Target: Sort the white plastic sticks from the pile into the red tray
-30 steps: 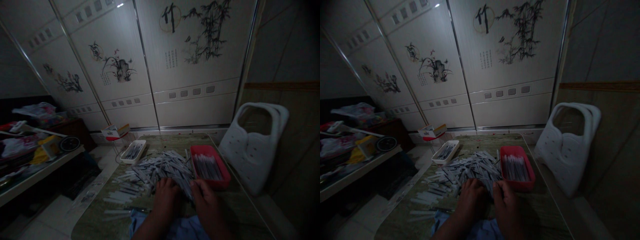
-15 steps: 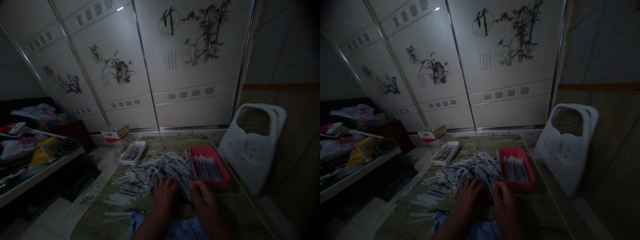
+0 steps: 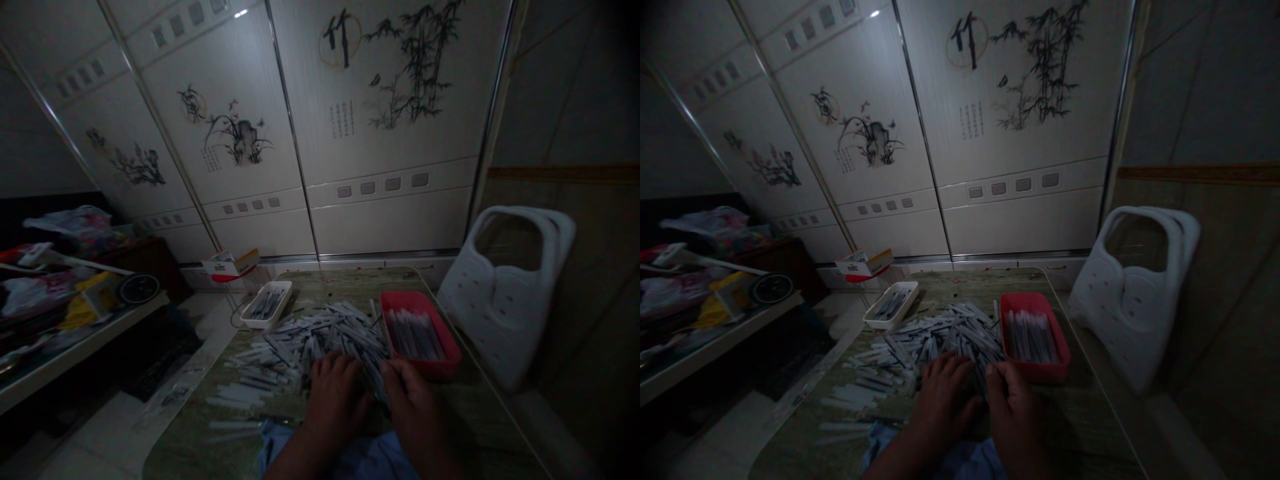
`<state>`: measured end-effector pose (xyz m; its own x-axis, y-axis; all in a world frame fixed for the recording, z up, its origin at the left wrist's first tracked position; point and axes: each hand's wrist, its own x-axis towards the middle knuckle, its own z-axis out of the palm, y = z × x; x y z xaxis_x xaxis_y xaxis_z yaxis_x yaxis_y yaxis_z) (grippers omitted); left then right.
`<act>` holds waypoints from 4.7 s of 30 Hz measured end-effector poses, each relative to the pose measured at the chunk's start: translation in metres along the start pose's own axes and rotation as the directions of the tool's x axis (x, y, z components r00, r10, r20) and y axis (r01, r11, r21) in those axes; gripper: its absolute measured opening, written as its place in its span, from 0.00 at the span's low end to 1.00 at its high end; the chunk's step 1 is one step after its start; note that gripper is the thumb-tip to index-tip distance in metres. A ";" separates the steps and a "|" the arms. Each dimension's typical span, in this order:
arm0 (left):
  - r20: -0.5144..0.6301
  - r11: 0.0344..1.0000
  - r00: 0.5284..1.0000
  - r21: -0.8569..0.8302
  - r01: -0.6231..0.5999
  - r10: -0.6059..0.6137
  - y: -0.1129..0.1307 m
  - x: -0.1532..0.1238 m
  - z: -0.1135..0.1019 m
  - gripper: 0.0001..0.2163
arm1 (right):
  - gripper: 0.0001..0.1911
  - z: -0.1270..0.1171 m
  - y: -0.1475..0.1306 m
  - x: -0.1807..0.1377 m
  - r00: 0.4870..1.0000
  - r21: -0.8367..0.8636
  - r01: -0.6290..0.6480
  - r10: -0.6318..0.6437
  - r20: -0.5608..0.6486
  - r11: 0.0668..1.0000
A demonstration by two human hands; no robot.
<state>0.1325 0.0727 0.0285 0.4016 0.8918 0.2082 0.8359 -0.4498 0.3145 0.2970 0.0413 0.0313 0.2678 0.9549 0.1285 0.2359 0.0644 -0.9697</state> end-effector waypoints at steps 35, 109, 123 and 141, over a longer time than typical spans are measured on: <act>-0.388 0.998 0.922 0.047 0.032 -0.011 -0.023 0.009 -0.017 0.11 | 0.22 0.004 0.003 -0.002 0.994 -0.175 0.103 -0.105 -0.003 0.979; 0.051 -0.386 0.651 -0.838 -0.385 -0.758 -0.160 -0.035 -0.059 0.15 | 0.20 0.194 -0.083 -0.018 0.538 -0.572 0.790 0.199 0.819 0.219; 0.069 -0.417 0.658 -0.822 -0.389 -0.750 -0.161 -0.034 -0.058 0.13 | 0.18 0.194 -0.089 -0.018 0.619 -0.656 0.731 0.224 0.753 0.187; 0.118 -0.477 0.705 -0.812 -0.336 -0.699 -0.155 -0.033 -0.058 0.11 | 0.15 0.140 -0.090 0.013 0.852 -0.763 0.488 -0.041 0.522 0.425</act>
<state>-0.0322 0.1107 0.0263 -0.2568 0.9491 -0.1825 -0.8374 -0.1242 0.5323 0.1487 0.0880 0.0907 -0.2692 0.9622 0.0409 0.9432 0.2720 -0.1909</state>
